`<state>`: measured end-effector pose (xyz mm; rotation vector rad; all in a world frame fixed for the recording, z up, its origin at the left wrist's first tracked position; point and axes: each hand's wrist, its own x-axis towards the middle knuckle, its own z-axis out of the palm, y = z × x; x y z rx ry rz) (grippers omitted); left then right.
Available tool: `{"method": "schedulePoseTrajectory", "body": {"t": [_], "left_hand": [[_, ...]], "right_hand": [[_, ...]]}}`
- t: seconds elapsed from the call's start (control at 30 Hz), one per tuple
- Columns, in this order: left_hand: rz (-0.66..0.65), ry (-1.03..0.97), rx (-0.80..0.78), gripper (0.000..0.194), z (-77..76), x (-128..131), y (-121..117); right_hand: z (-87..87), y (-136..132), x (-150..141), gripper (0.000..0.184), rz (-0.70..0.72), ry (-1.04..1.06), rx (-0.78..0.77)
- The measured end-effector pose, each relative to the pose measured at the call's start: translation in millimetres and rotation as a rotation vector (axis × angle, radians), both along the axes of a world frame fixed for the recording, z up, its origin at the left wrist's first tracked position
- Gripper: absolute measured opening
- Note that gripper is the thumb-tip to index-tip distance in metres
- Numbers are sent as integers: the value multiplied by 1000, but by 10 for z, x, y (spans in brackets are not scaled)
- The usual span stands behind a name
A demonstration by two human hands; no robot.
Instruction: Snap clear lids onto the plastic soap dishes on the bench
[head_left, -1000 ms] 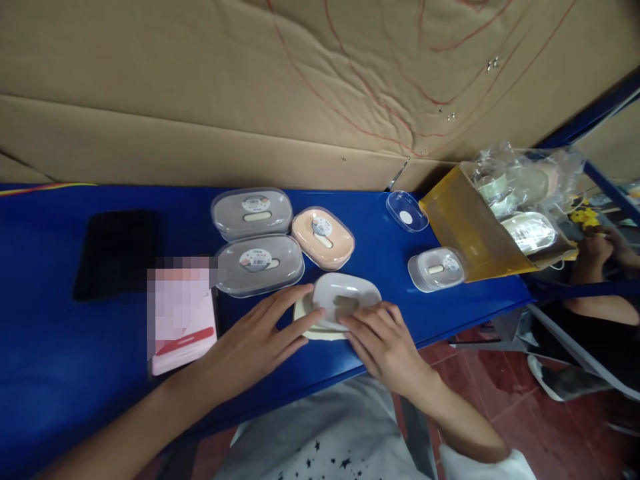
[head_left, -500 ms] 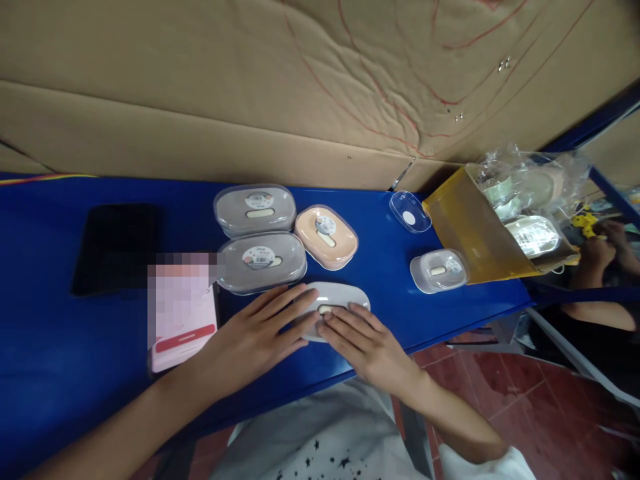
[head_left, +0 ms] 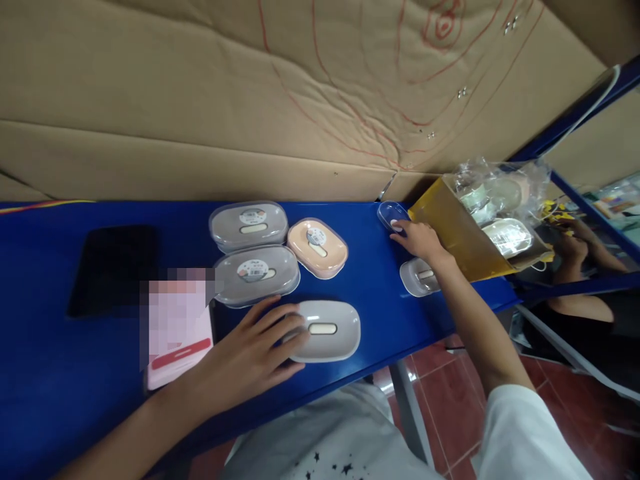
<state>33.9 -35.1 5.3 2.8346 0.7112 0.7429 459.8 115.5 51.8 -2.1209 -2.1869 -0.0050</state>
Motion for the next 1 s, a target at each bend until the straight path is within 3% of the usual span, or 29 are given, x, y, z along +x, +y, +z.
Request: {"method": "schedulePoseTrajectory", "body": {"t": [0.07, 0.13, 0.2, 0.23, 0.3, 0.4, 0.47, 0.57, 0.67, 0.77, 0.9, 1.0], "left_hand": [[-1, -35, -7, 31, 24, -17, 7], [16, -69, 11, 38, 50, -40, 4], [35, -107, 45, 38, 66, -58, -10], [37, -121, 54, 38, 67, -63, -19], [17, -125, 35, 46, 53, -64, -38], [-29, -71, -27, 64, 14, -50, -62], [-27, -3, -34, 71, -7, -40, -71], [24, 84, 7, 68, -21, -38, -77], [55, 106, 12, 60, -31, -50, -75], [68, 92, 1, 54, -52, -55, -69], [97, 48, -23, 58, -91, -41, -70], [115, 31, -139, 62, -113, -37, -81]], "right_hand": [[43, -98, 0, 29, -10, 25, 37], [133, -404, -69, 35, 10, 165, 140], [239, -828, -213, 37, 68, 570, 302], [279, -1050, -316, 36, 82, 737, 282], [302, -1442, -573, 33, 126, 940, 95], [160, -1772, -984, 36, 192, 1073, -231], [0, -1816, -1183, 38, 190, 1088, -289], [-201, -1763, -1311, 36, 162, 1020, -158], [-286, -1739, -1292, 35, 209, 965, -68], [-300, -1804, -1206, 45, 328, 880, -69], [-350, -1922, -1125, 77, 599, 635, -105], [-413, -1950, -1143, 78, 684, 534, -64]]}}
